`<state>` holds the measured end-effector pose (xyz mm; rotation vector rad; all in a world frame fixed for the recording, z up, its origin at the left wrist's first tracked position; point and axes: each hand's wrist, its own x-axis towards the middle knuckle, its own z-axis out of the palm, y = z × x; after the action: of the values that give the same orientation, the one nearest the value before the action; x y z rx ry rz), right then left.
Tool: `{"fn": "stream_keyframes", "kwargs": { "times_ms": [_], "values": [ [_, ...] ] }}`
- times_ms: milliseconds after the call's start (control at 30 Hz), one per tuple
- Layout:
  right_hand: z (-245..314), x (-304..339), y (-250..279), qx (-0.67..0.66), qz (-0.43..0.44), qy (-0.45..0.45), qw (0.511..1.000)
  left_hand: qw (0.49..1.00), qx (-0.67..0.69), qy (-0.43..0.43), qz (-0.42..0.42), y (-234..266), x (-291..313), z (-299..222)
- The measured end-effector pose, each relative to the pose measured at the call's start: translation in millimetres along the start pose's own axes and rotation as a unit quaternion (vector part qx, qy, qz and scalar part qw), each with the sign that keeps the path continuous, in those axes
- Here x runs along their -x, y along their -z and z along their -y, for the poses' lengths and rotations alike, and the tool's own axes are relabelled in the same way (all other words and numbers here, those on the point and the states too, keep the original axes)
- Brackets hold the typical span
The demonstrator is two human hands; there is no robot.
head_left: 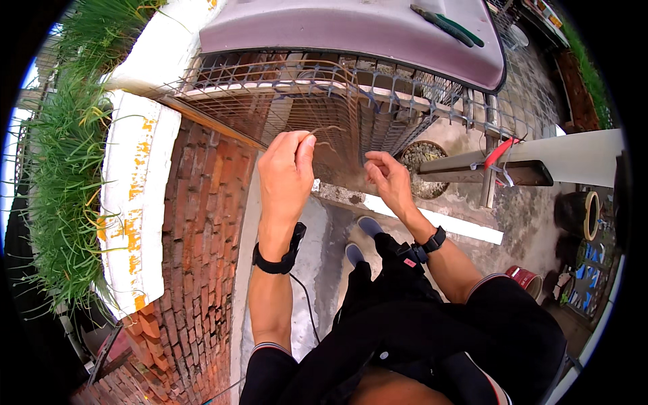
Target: The person uses pliers to bend and twist a wire, securing it to a wire mesh cage.
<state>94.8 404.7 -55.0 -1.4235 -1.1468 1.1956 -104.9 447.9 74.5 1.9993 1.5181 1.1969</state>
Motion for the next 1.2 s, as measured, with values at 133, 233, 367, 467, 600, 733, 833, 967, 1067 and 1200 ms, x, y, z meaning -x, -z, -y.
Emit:
{"fn": "stream_keyframes", "kwargs": {
  "times_ms": [133,233,367,467,600,733,833,967,1067,1200],
  "values": [
    [-2.8,-1.1,1.3,-0.009,0.006,-0.010,1.000,1.000,-0.003,-0.001,-0.005,-7.8,0.6,-2.4],
    [-7.8,5.4,7.4,-0.019,0.002,-0.025,1.000,1.000,0.009,0.013,-0.007,-7.7,-2.1,-7.6],
    [3.6,8.5,11.8,-0.017,-0.008,-0.011,1.000,1.000,0.011,0.014,-0.005,-2.0,-7.1,-21.7],
    [10.6,4.3,10.5,-0.028,-0.011,0.000,1.000,1.000,0.005,-0.014,-0.022,-4.2,-12.5,-22.8],
    [9.0,1.2,10.4,-0.017,-0.004,0.001,1.000,0.998,-0.025,-0.044,-0.032,-4.4,-17.9,-16.6],
    [-5.0,6.2,17.1,-0.006,-0.001,-0.016,1.000,0.999,0.002,-0.016,-0.033,-11.1,-12.4,-5.9],
    [-17.9,9.1,21.6,-0.002,0.005,-0.043,0.999,0.999,0.031,0.014,-0.039,-19.6,-6.5,0.9],
    [-22.9,16.2,23.4,0.018,0.015,-0.060,0.998,0.996,0.036,-0.004,-0.079,-31.8,-0.4,17.2],
    [-29.3,16.7,19.9,0.021,0.022,-0.062,0.998,0.995,0.050,0.002,-0.081,-34.2,0.8,22.0],
    [-24.5,12.7,9.7,0.016,0.023,-0.068,0.997,0.995,0.058,0.020,-0.080,-30.6,1.8,27.9]
  ]
}}
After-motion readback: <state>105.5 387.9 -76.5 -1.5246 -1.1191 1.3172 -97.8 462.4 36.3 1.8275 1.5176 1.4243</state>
